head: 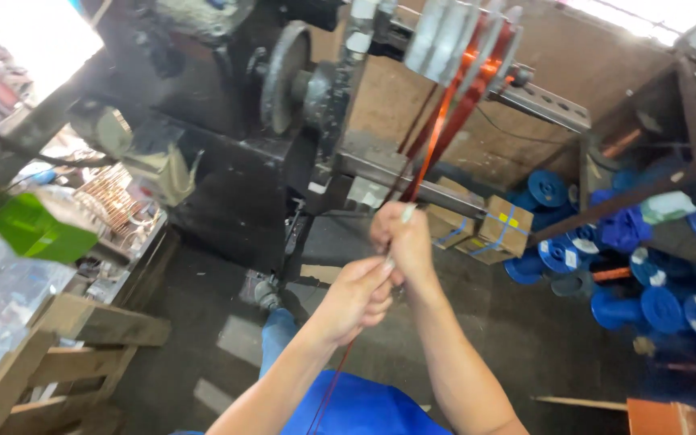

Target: Guide copper wire onto a rotating mandrel using a small stick to create an electrical coil

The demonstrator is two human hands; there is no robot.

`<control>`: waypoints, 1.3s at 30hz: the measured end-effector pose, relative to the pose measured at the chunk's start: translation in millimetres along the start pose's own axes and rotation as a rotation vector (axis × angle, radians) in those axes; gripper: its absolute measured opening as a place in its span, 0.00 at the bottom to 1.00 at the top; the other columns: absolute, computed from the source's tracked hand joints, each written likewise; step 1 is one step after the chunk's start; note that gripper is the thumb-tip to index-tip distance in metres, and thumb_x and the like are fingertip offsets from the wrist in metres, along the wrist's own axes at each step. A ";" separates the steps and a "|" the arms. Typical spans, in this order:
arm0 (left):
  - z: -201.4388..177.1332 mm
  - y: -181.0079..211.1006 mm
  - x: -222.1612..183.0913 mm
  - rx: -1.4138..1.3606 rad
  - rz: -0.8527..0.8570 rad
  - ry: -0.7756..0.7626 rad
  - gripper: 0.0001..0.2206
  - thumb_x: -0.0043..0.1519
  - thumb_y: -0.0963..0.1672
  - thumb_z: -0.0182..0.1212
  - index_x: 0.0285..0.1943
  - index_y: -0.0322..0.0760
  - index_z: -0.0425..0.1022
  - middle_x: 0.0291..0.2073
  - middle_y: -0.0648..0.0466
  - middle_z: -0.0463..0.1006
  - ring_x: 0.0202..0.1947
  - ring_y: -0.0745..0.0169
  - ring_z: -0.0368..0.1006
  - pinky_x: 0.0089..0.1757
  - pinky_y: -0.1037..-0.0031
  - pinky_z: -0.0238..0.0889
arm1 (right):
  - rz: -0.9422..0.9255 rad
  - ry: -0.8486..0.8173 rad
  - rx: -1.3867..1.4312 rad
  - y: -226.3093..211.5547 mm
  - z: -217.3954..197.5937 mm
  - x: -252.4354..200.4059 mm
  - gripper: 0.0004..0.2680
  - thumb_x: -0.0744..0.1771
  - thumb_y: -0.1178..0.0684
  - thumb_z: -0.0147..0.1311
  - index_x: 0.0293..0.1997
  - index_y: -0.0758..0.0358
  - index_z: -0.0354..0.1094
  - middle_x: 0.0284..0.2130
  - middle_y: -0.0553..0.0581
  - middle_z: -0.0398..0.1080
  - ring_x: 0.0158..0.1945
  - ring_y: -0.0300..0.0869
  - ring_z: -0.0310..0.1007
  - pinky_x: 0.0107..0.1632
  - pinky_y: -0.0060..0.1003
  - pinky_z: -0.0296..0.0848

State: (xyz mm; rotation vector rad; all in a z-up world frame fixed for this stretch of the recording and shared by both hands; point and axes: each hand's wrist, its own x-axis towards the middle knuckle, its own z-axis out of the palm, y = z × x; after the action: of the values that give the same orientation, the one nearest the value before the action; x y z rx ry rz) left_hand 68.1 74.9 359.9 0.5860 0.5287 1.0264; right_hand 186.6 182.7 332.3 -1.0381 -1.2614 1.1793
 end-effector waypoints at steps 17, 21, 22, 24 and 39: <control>-66.6 -55.9 -48.5 -0.058 -0.211 0.177 0.13 0.76 0.44 0.52 0.39 0.27 0.70 0.16 0.61 0.48 0.14 0.76 0.41 0.16 0.80 0.31 | 0.270 -0.022 0.082 41.5 29.6 -81.4 0.06 0.59 0.62 0.40 0.19 0.58 0.58 0.14 0.52 0.58 0.20 0.35 0.53 0.23 0.32 0.51; -97.9 -79.7 -40.5 -0.022 -0.214 0.218 0.13 0.75 0.45 0.54 0.39 0.29 0.68 0.16 0.62 0.46 0.14 0.76 0.41 0.17 0.80 0.30 | 0.236 0.016 0.030 88.4 31.4 -81.6 0.06 0.59 0.62 0.40 0.18 0.59 0.59 0.13 0.52 0.58 0.21 0.36 0.55 0.27 0.33 0.51; -105.4 -82.3 -40.2 -0.023 -0.215 0.218 0.13 0.75 0.45 0.54 0.39 0.29 0.68 0.16 0.62 0.46 0.14 0.76 0.41 0.17 0.80 0.30 | 0.236 0.017 0.029 90.7 32.4 -83.8 0.06 0.59 0.62 0.40 0.18 0.59 0.59 0.13 0.52 0.58 0.21 0.36 0.55 0.27 0.33 0.51; -119.6 -88.1 -39.4 -0.002 -0.234 0.208 0.14 0.76 0.45 0.53 0.39 0.29 0.68 0.17 0.62 0.48 0.14 0.76 0.41 0.16 0.80 0.32 | 0.234 0.064 -0.308 94.9 33.0 -89.0 0.08 0.61 0.58 0.41 0.20 0.54 0.65 0.15 0.46 0.64 0.22 0.35 0.60 0.28 0.38 0.59; -92.4 -70.0 -49.5 -0.042 -0.207 0.145 0.13 0.76 0.45 0.54 0.39 0.31 0.68 0.17 0.60 0.49 0.13 0.74 0.42 0.16 0.78 0.36 | 0.100 0.066 -0.247 51.8 35.5 -89.0 0.07 0.60 0.59 0.40 0.19 0.56 0.61 0.16 0.48 0.64 0.23 0.35 0.59 0.29 0.35 0.59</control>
State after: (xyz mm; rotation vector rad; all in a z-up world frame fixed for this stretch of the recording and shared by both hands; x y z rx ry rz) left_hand 30.8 21.4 252.1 0.4115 0.6794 0.8843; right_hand 152.2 99.4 271.2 -1.3248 -1.3388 1.0722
